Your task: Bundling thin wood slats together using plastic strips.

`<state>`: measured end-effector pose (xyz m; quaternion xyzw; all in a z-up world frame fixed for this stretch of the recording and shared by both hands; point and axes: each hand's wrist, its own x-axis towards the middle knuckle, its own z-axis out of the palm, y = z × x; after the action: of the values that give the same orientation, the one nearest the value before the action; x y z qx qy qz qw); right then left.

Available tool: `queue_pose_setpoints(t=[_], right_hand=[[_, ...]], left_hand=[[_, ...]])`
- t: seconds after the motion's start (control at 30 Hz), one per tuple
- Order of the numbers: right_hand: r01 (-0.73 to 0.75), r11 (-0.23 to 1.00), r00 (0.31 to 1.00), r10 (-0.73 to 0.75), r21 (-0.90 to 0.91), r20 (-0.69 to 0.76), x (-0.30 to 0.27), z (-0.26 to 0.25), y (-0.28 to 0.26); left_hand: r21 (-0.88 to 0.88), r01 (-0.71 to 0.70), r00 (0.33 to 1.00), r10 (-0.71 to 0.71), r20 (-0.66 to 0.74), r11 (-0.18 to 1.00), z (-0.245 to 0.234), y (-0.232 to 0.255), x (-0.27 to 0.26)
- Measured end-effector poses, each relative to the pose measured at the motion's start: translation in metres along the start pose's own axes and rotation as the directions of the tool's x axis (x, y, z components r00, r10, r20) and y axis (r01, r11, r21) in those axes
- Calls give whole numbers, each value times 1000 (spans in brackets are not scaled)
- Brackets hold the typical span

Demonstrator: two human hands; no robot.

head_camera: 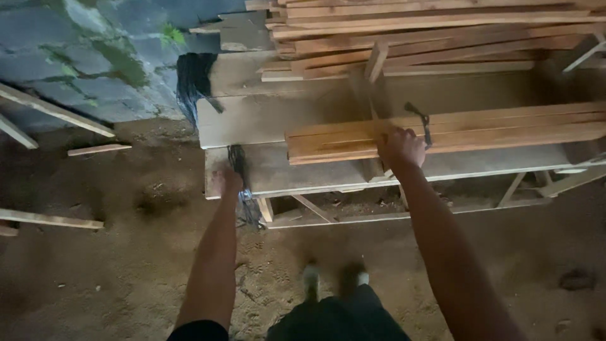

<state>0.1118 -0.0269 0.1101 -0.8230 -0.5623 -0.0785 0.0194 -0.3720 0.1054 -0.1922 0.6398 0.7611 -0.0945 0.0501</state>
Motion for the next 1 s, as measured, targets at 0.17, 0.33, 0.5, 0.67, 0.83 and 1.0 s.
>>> queue_pose_setpoints(t=[0.17,0.33,0.5,0.67,0.83,1.0], right_hand=[[12,999,1000,-12,41,-6,-1,-3,-5],[25,997,1000,-26,73,8,-3,-9,-6],[70,993,997,-66,95,-48,-11,-16,-9],[36,953,995,-62,299,77,10,16,2],[27,718,961,-210,695,179,-9,-6,8],[-366,-484,931,-201,795,306,-63,-93,15]], left_hand=[[-745,309,951,-181,251,591,-36,34,20],[-920,28,998,-41,48,-392,-212,91,-124],[-925,-374,912,207,-355,65,-263,127,-185],[-942,-322,930,159,-333,-92,-326,164,-240],[-914,-378,875,264,-405,-149,-299,211,-260],[-900,-386,856,284,-432,-205,-292,274,-271]])
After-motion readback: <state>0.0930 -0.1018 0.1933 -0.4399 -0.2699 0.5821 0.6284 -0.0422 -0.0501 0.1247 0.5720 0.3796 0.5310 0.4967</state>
